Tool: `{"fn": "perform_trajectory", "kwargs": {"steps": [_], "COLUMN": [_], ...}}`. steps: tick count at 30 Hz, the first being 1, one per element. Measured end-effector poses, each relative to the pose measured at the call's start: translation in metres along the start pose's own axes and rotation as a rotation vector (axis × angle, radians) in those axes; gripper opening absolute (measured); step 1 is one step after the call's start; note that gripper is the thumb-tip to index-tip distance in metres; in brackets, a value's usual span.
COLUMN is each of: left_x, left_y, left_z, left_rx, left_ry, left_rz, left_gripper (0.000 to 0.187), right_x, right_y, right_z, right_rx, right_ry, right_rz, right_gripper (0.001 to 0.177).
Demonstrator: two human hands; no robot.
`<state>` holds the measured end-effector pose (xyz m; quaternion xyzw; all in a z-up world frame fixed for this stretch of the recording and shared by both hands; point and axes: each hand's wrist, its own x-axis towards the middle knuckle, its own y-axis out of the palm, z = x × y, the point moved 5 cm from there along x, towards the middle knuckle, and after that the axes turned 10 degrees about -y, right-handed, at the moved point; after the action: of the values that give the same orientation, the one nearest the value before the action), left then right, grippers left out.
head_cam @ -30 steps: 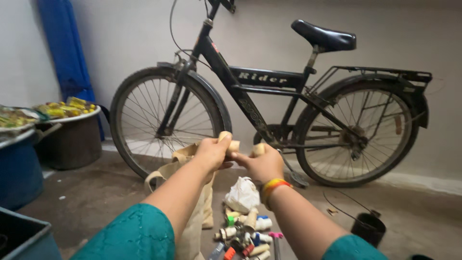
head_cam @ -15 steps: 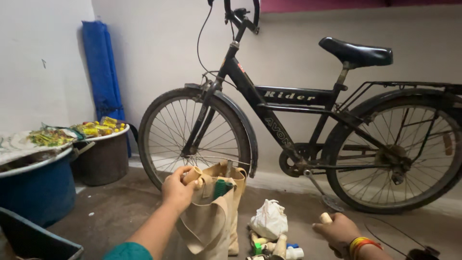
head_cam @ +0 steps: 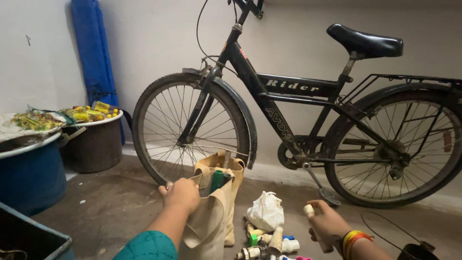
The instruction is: The person picks up and connects various small plastic and metal plumbing components by hand, including pipes, valves, and joints, while organizing them on the floor and in a canvas bag.
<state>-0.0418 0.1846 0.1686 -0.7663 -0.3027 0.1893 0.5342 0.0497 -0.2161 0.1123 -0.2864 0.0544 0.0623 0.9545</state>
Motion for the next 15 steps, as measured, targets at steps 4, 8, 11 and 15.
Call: {"fn": "perform_trajectory", "kwargs": {"steps": [4,8,11,15], "left_x": [-0.009,-0.026,-0.049,-0.075], "left_y": [0.001,-0.007,-0.004,0.012], "left_z": [-0.015,-0.060,-0.105,-0.153], "left_rx": [0.162,-0.086,-0.487,-0.565], "left_ry": [0.092,0.404,0.718,0.792], "left_rz": [-0.059,-0.157,-0.101,0.204], "left_gripper": [0.035,0.028,0.031,0.041], "right_x": [0.003,-0.008,-0.014,-0.023], "right_y": [-0.001,0.003,0.007,0.014], "right_z": [0.016,0.051,0.078,0.105], "right_rx": [0.034,0.129,0.280,0.466], "right_ry": [-0.240,-0.357,-0.453,-0.622], "right_rz": [0.041,-0.005,-0.111,-0.115], "right_gripper": [0.041,0.039,0.038,0.032]}}
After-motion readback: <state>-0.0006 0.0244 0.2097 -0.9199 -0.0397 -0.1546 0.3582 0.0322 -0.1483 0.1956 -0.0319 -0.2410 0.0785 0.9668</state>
